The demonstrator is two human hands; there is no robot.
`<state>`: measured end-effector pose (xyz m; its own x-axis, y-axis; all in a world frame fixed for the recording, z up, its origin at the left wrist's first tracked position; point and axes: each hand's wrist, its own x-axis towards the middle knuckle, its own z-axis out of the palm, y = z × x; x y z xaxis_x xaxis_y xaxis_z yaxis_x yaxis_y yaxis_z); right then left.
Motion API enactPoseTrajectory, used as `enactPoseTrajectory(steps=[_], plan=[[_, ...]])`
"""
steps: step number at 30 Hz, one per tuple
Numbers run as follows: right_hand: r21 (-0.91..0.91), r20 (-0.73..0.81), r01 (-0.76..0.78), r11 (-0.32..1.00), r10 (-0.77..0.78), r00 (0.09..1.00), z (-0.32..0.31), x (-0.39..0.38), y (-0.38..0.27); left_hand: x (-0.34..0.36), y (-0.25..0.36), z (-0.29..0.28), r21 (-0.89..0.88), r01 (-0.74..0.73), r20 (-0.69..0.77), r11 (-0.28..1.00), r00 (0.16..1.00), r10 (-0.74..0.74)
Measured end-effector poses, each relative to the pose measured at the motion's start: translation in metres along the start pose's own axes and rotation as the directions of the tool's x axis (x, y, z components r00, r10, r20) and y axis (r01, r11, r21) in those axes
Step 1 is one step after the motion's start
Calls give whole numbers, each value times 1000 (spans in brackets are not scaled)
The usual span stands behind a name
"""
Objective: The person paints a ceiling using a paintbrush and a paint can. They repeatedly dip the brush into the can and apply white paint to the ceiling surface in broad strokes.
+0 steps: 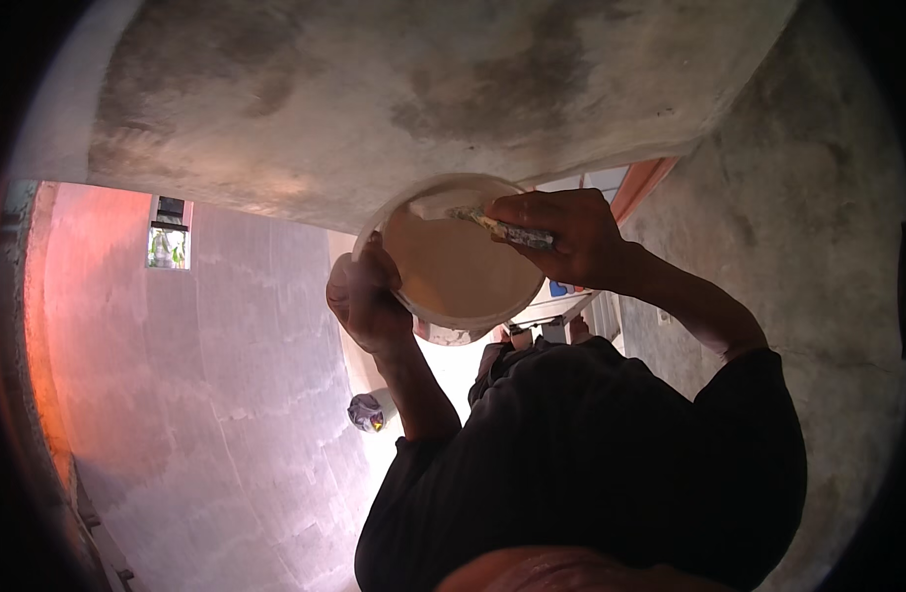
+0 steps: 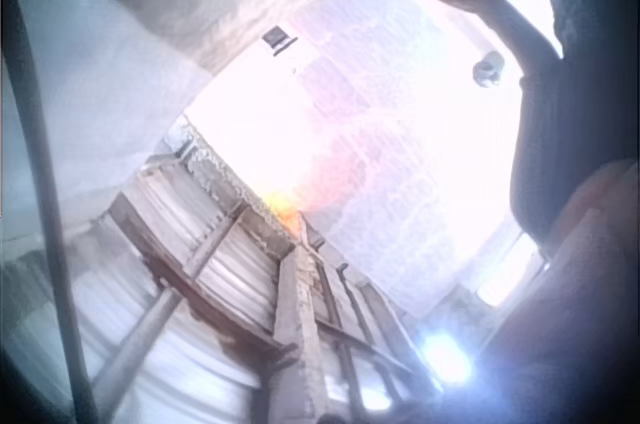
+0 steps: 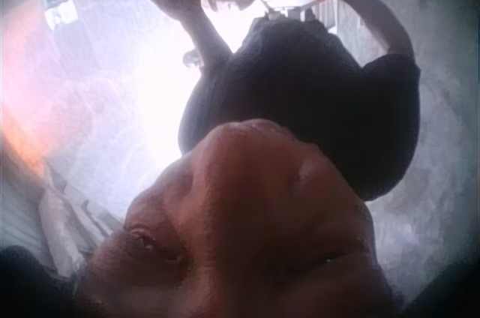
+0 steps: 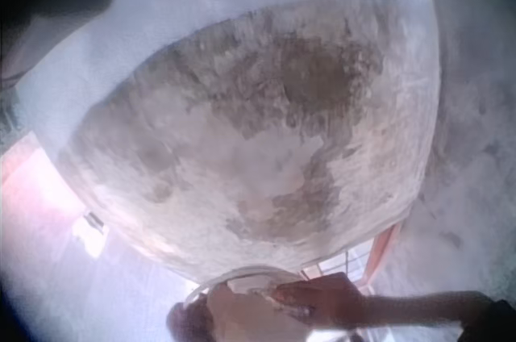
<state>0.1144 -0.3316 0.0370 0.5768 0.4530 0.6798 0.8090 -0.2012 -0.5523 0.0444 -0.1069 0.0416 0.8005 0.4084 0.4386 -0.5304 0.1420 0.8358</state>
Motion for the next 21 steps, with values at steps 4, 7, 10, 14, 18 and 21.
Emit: enactPoseTrajectory(steps=[4,7,10,14,18,21], plan=[[-223,129,142,964,-115,985,-10,-3,-9,0,-5,-3,-127,-15,86,992,996,26],[-199,63,126,972,-115,991,-16,-7,-16,0,-9,-4,-128,-57,61,990,996,65],[-45,-209,4,999,-13,978,-14,-12,-14,2,-12,-3,-112,-91,45,990,994,96],[568,86,-500,654,557,826,-16,-11,-16,3,-13,3,-97,-78,36,992,996,82],[599,344,-684,416,638,689,-17,-3,-7,4,-11,3,-104,-71,61,992,995,77],[618,264,-630,470,631,729,-14,-4,-8,7,-10,-1,-102,-83,71,991,993,91]])
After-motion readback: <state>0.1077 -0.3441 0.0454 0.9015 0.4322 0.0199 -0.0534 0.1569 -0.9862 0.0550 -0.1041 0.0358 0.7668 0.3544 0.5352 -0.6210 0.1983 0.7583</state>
